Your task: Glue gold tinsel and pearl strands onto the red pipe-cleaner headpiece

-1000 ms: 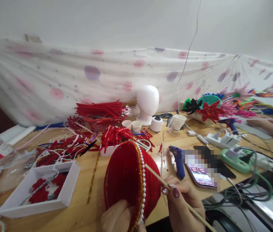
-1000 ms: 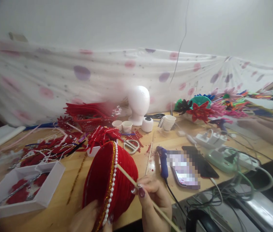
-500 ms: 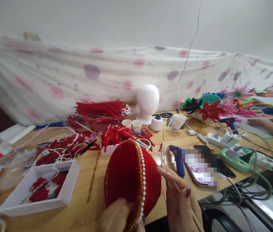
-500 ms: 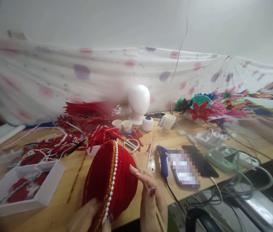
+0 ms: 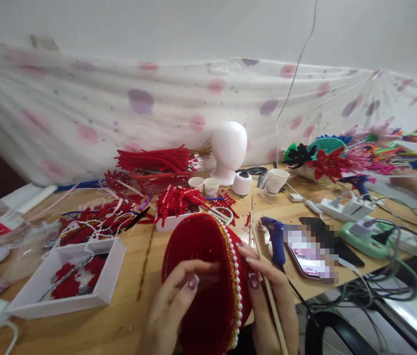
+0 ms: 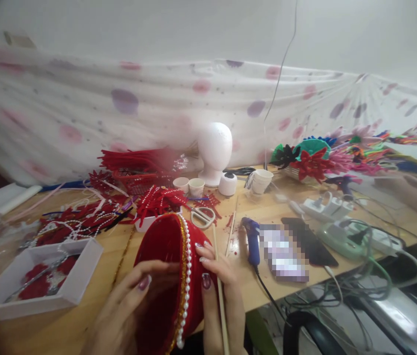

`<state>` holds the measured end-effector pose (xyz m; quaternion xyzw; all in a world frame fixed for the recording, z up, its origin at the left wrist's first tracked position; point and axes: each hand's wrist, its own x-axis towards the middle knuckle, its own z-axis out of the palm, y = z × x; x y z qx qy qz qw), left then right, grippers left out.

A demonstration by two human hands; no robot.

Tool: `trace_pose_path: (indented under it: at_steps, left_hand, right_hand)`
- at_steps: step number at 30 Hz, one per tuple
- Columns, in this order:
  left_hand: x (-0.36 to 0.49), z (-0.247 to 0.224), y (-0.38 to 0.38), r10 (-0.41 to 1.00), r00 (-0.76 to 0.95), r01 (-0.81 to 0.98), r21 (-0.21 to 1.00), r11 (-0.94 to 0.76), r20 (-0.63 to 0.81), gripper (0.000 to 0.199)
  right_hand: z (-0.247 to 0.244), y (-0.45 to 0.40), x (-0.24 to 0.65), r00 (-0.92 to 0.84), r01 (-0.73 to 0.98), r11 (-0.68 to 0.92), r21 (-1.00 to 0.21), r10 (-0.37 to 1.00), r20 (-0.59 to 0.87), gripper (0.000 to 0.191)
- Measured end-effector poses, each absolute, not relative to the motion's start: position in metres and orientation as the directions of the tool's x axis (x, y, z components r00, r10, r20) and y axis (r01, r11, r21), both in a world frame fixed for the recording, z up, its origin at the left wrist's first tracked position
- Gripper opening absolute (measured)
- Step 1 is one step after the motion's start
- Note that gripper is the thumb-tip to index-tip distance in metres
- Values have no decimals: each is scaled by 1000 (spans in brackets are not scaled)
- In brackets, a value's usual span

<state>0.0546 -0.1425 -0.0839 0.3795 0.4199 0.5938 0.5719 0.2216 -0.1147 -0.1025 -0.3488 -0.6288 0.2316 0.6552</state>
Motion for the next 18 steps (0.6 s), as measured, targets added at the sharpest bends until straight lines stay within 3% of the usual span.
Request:
trace_pose_path:
  at_steps: [4,12,18]
  left_hand:
    - [69,-67,-134,995,-43,-534,843,58,-95,40]
    - [80,-52,-145,930,-288,-543,839,39,-229,59]
    - [83,-42,-154,881,-429,-456,890,-19,-200,51]
  right_hand:
    - [-95,-110,217,58,90,678,-730,728,683,40]
    - [-83,-107,192,108,-21,625,-780,777,620,23]
    - [-75,-108,190,60,2,632,-775,774,631,19]
